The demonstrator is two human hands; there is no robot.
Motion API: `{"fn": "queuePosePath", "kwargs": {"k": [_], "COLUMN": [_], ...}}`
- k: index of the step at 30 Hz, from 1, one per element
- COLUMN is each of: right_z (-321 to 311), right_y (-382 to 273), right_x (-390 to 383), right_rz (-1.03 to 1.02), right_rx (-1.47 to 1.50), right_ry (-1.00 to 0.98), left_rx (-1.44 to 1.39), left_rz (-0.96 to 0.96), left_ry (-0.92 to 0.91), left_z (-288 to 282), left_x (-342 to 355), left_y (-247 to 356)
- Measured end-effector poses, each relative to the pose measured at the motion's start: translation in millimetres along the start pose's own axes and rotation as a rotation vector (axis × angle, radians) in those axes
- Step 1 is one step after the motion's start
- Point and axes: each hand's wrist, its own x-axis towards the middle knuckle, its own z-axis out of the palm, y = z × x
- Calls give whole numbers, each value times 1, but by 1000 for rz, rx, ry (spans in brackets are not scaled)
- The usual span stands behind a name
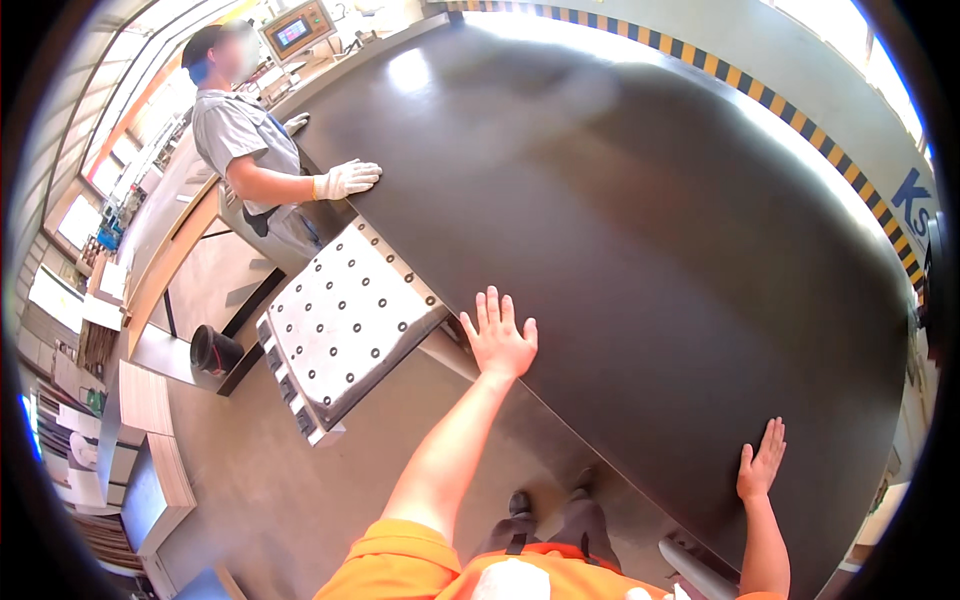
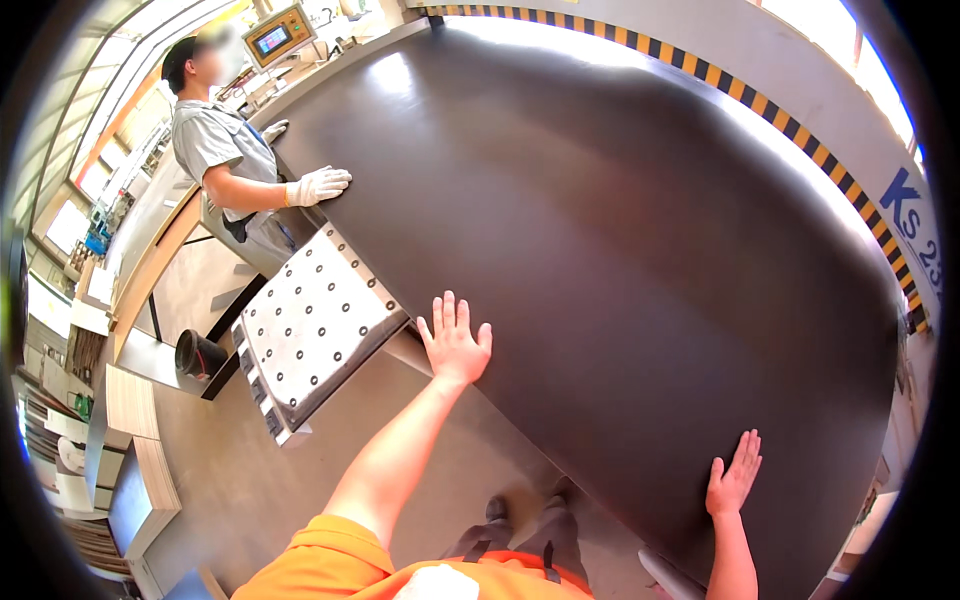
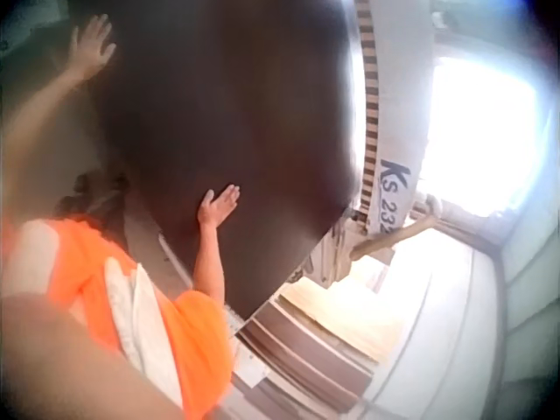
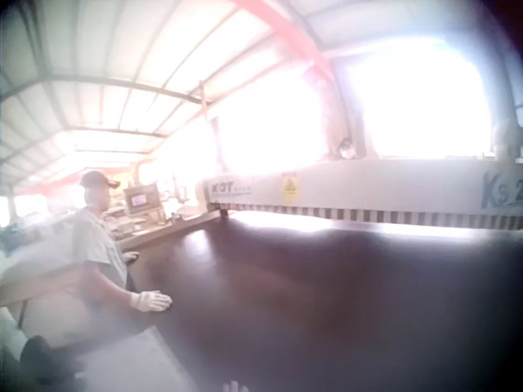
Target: The person collaborates with a coworker to load large wooden panels onto a cutting machine table, operates the machine's touchscreen control panel, and guides the panels into the machine.
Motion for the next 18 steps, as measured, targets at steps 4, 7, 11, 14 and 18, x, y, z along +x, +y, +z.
{"fn": "queuePosePath", "kwargs": {"k": [4, 7, 11, 14, 18], "right_z": [-2, 6, 5, 8, 16], "right_y": [18, 30, 53, 63, 87], "right_x": [40, 82, 134, 177, 232], "right_rz": [33, 6, 23, 16, -9], "right_rx": [-19, -62, -88, -111, -126], "right_ry": [-11, 3, 6, 8, 33], "left_rx": [-15, -3, 7, 26, 33], "left_rz": [-18, -24, -10, -20, -23], "left_ry": [-78, -67, -44, -57, -44], "left_z": [6, 22, 34, 51, 73], "left_x": [21, 47, 88, 115, 148], "left_y": [40, 60, 104, 130, 168]}}
